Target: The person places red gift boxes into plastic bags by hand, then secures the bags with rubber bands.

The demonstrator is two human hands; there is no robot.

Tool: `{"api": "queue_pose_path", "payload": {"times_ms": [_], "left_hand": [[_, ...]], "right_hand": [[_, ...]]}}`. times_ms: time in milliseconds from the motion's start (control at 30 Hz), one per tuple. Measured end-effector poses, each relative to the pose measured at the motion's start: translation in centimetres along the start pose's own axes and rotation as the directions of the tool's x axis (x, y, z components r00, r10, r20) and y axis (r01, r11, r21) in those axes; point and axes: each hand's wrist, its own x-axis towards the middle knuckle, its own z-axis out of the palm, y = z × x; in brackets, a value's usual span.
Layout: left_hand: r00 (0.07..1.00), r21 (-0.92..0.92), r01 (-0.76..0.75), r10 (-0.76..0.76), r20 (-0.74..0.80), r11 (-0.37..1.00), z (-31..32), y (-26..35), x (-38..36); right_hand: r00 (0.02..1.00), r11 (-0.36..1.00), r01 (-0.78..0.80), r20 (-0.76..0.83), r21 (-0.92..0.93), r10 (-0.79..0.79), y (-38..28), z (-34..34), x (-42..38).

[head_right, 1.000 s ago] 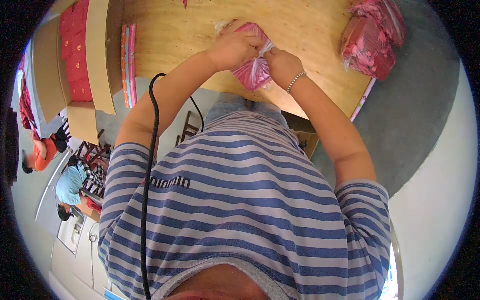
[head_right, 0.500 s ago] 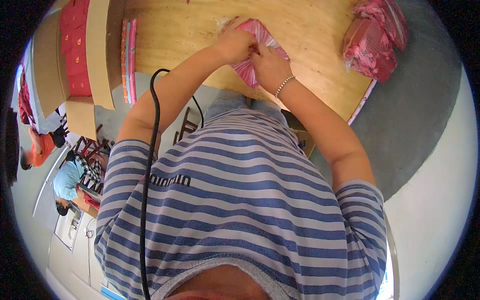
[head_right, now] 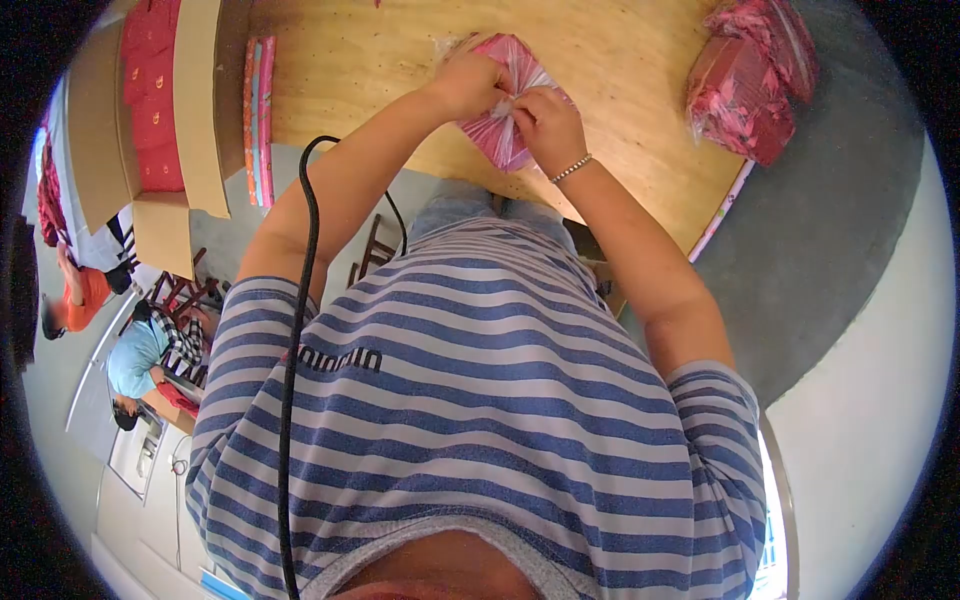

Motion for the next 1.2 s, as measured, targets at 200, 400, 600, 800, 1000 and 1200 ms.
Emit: {"api": "queue_pose_path", "payload": {"times_ms": [200,400,600,800,1000,1200], "left_hand": [[0.995,-0.002,0.032,-0.032,0.095,0.999,-0.7,-0.3,0.4],[0.994,-0.029,0.056,-0.052,0.101,0.998,-1.2,-0.3,0.5],[0.997,-0.025,0.029,-0.027,0.070,0.999,-0.2,-1.3,1.1],[0.997,-0.059,0.007,-0.002,0.073,0.998,-0.1,-2.0,1.4],[0.991,-0.119,-0.111,0.119,0.060,0.987,0.2,-3.5,1.6],[0.974,-0.088,-0.226,0.228,0.017,0.970,-0.5,-2.9,0.7]], "right_hand": [[0.999,0.992,0.033,0.041,-0.121,-0.028,-0.4,0.4,0.3],[0.985,0.992,-0.116,0.138,0.058,0.107,-0.6,0.7,-0.4],[0.987,0.980,0.157,0.050,-0.122,-0.152,0.2,0.4,0.6],[0.989,0.988,-0.144,-0.015,-0.050,0.144,0.1,1.4,1.3],[0.978,0.968,-0.184,0.063,-0.171,0.197,0.8,1.6,1.5],[0.936,0.928,-0.314,0.096,-0.198,0.338,0.2,1.7,2.0]]}}
